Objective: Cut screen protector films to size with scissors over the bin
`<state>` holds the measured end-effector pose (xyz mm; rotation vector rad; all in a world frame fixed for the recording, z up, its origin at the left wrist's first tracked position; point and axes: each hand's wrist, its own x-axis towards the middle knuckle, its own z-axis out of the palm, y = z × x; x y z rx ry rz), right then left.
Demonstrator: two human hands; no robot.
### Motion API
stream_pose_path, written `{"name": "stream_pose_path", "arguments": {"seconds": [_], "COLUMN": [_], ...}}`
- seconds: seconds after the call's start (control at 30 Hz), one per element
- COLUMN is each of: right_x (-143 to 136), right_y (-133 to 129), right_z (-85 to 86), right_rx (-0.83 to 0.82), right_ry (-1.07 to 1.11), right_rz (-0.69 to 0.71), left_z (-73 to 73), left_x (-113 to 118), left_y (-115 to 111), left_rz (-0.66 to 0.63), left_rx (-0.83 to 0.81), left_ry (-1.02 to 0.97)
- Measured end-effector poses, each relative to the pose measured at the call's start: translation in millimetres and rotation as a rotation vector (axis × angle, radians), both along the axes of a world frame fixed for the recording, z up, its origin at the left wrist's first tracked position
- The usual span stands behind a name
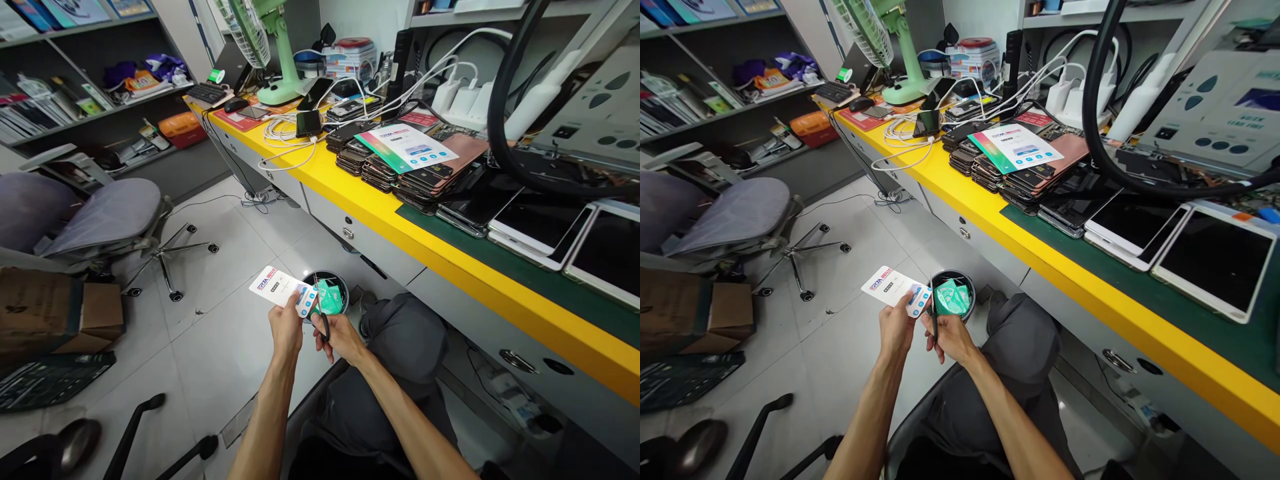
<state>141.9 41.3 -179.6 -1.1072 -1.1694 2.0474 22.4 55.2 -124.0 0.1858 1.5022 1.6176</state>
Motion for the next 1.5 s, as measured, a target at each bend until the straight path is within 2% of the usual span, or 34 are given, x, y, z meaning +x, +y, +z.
{"name": "stream_pose_path", "arguments": {"seconds": [0.37, 0.83, 1.17, 1.5], "right_x": [-5.8, -9.5, -1.4, -0.1], "right_y": [-0.5, -1.1, -3.0, -3.9], "right_z": [-10.1, -12.7, -3.2, 3.0], "right_rx": [-0.022, -0.058, -0.137, -0.147], "right_ry": [-0.014, -0.006, 0.137, 0.164], "right_rz": [-0.014, -0.021, 0.018, 0.007], "left_z": [-3.8, -8.2, -6.0, -0.4], "left_x": [-4.5, -11.0, -26.2, -20.9], "left_y": [4.1, 9.4, 10.3, 5.9], "left_rz": [-0.004, -0.012, -0.139, -0.15], "left_rx": [-0.064, -0.092, -0.059, -0.047], "left_ry": [0.015, 0.035, 0.036, 0.06]}}
